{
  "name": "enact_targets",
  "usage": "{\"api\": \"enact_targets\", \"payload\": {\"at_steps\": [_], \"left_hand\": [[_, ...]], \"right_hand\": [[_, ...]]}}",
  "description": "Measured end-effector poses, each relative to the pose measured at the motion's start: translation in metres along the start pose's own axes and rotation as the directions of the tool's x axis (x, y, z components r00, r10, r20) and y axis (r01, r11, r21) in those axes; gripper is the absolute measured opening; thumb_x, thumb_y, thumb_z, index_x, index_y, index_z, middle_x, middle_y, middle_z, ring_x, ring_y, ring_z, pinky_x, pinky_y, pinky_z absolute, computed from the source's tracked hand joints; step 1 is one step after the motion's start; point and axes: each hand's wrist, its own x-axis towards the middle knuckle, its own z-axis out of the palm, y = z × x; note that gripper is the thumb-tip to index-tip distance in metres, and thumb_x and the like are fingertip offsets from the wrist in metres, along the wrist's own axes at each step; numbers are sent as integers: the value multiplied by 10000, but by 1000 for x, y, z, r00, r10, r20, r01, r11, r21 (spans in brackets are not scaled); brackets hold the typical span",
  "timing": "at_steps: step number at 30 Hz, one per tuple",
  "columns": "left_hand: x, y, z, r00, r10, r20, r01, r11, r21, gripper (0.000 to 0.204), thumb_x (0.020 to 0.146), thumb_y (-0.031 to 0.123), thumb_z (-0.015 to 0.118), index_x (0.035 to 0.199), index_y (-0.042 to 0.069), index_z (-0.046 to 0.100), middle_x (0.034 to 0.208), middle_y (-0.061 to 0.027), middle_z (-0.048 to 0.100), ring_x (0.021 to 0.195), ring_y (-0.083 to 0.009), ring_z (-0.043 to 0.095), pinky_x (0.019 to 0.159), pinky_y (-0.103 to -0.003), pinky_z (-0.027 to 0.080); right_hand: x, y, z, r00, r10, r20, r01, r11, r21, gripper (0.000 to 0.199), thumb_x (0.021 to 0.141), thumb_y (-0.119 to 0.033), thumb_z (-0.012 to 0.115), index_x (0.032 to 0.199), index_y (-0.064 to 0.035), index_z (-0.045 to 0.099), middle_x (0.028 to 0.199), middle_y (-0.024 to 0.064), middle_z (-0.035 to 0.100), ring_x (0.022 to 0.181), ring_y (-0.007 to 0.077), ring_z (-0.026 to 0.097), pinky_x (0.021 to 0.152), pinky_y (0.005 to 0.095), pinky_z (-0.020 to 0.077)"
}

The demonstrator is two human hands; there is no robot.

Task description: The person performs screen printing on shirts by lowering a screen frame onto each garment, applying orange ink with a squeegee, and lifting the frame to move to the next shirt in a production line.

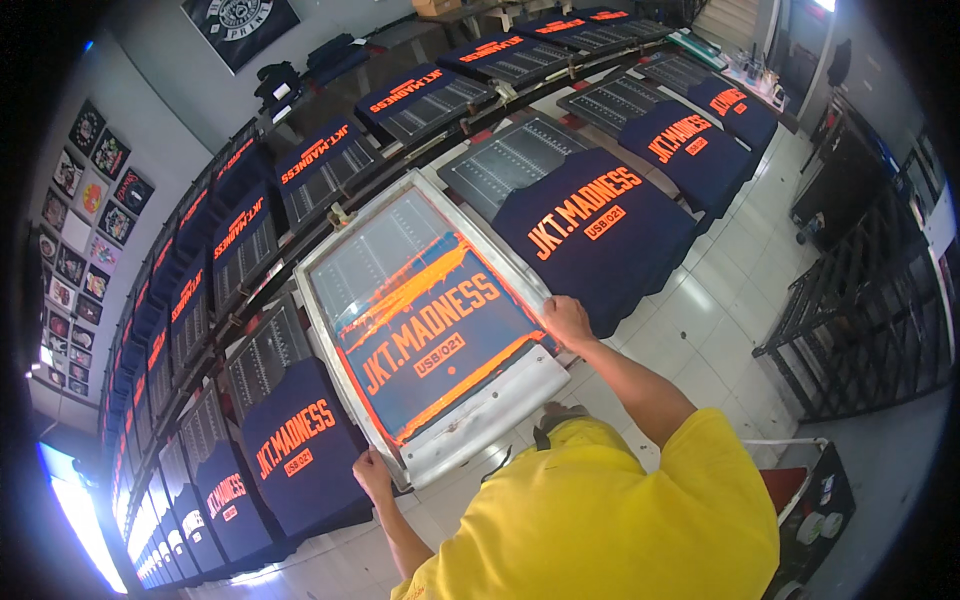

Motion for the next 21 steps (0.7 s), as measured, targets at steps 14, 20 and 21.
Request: {"api": "enact_targets", "payload": {"at_steps": [14,20,21], "left_hand": [[-2,7,2,999,-51,-1,51,995,90,397,935,216,571,692,-87,487,530,-170,390,500,-205,340,508,-443,321],[1,14,-4,998,-58,22,55,992,118,226,836,95,525,641,-19,510,530,-67,454,515,-158,383,470,-396,338],[1,14,-7,998,-48,40,43,991,127,227,839,96,525,644,-19,511,535,-67,461,520,-157,388,472,-396,340]], "right_hand": [[-3,1,-3,997,-66,38,61,990,129,377,980,-282,427,911,17,646,891,288,651,907,496,604,801,527,472],[-6,0,-1,993,-121,-4,119,971,208,352,988,-255,453,1075,24,649,981,251,678,949,450,636,840,476,503],[-7,1,1,991,-133,-21,134,967,217,352,987,-246,462,1107,27,648,1010,241,684,961,435,646,850,463,511]]}}
